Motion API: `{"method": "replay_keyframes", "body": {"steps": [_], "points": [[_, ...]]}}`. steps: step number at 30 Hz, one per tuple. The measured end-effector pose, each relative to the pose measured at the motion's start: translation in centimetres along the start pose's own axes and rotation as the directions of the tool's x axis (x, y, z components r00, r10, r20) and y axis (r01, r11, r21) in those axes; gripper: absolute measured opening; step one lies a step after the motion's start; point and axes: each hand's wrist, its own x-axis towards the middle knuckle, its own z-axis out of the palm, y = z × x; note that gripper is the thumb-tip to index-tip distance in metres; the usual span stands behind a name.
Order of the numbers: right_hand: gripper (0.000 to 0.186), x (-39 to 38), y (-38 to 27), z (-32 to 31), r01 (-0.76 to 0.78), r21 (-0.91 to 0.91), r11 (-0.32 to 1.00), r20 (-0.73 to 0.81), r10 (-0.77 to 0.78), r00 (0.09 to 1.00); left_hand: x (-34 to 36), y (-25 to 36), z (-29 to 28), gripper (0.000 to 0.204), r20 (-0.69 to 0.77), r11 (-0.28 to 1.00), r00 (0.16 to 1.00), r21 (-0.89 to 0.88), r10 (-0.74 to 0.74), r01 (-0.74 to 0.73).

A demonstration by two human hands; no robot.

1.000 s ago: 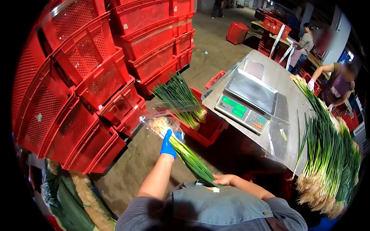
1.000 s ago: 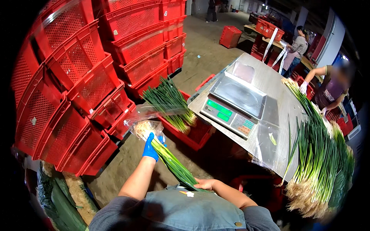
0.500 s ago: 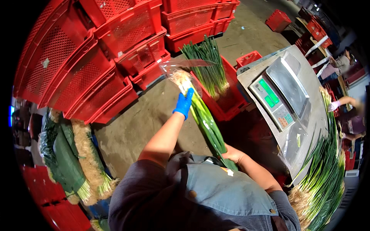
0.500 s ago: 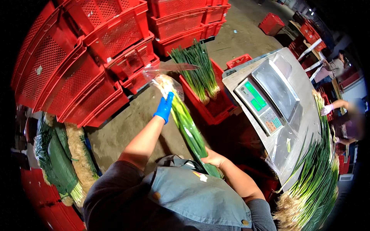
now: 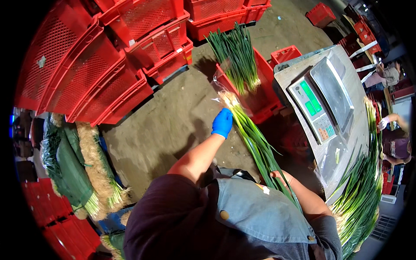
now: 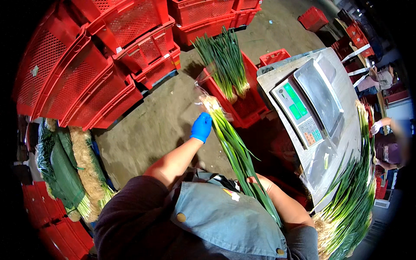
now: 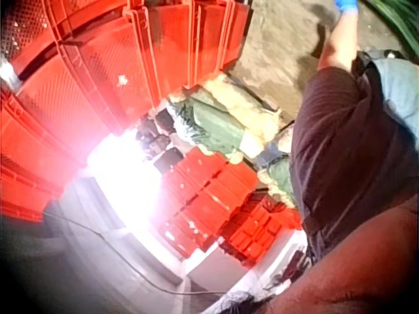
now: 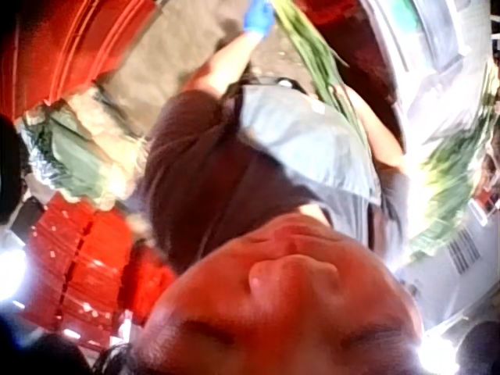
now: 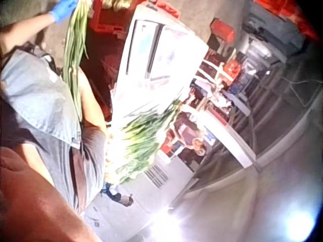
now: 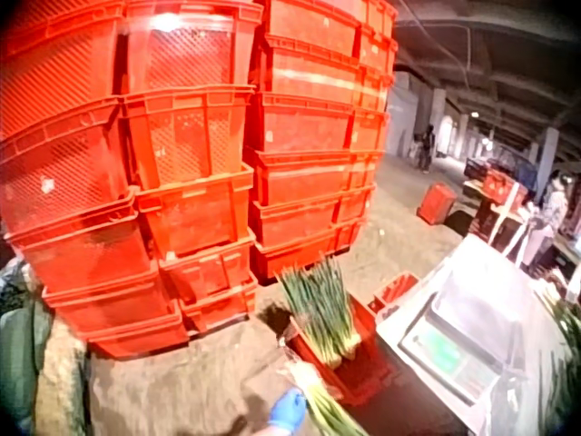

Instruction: The person repeatedly picks up bunches of green onions, places them on a digital scale, and then moves them into red crates. The process is repeated continuously throughout the clip.

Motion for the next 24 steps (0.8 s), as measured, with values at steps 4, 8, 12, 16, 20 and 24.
{"method": "replay_keyframes", "body": {"steps": [4,8,12,16,20,24], "points": [[0.049,0.1,0.9,-1.9,-0.033,0.061,0.998,-0.069,0.037,0.997,0.0,1.8,1.4,0.010,0.036,0.983,0.983,0.029,0.178,-0.179],[0.046,-0.7,1.9,-3.3,-0.028,0.167,0.986,-0.064,0.040,0.997,-0.7,2.5,1.2,0.015,0.370,0.917,0.887,0.175,0.276,-0.358],[0.046,0.1,1.9,-4.0,0.007,0.139,0.990,0.012,-0.009,1.000,-4.9,1.6,-0.7,0.011,0.340,0.969,0.922,0.089,0.187,-0.230],[0.044,1.8,0.1,-3.4,-0.268,0.250,0.930,0.063,0.260,0.963,-8.3,1.1,0.1,0.014,0.448,0.966,0.881,0.121,0.153,-0.229],[0.047,1.4,-1.8,-2.1,-0.158,0.029,0.987,-0.011,0.159,0.987,-8.7,-0.6,-0.3,0.014,0.436,0.969,0.883,0.084,0.173,-0.232],[0.065,4.5,-3.5,-0.8,-0.056,-0.289,0.956,-0.076,0.036,0.996,-6.6,-2.3,-1.7,0.015,0.346,0.992,0.931,0.078,-0.118,0.097]]}}
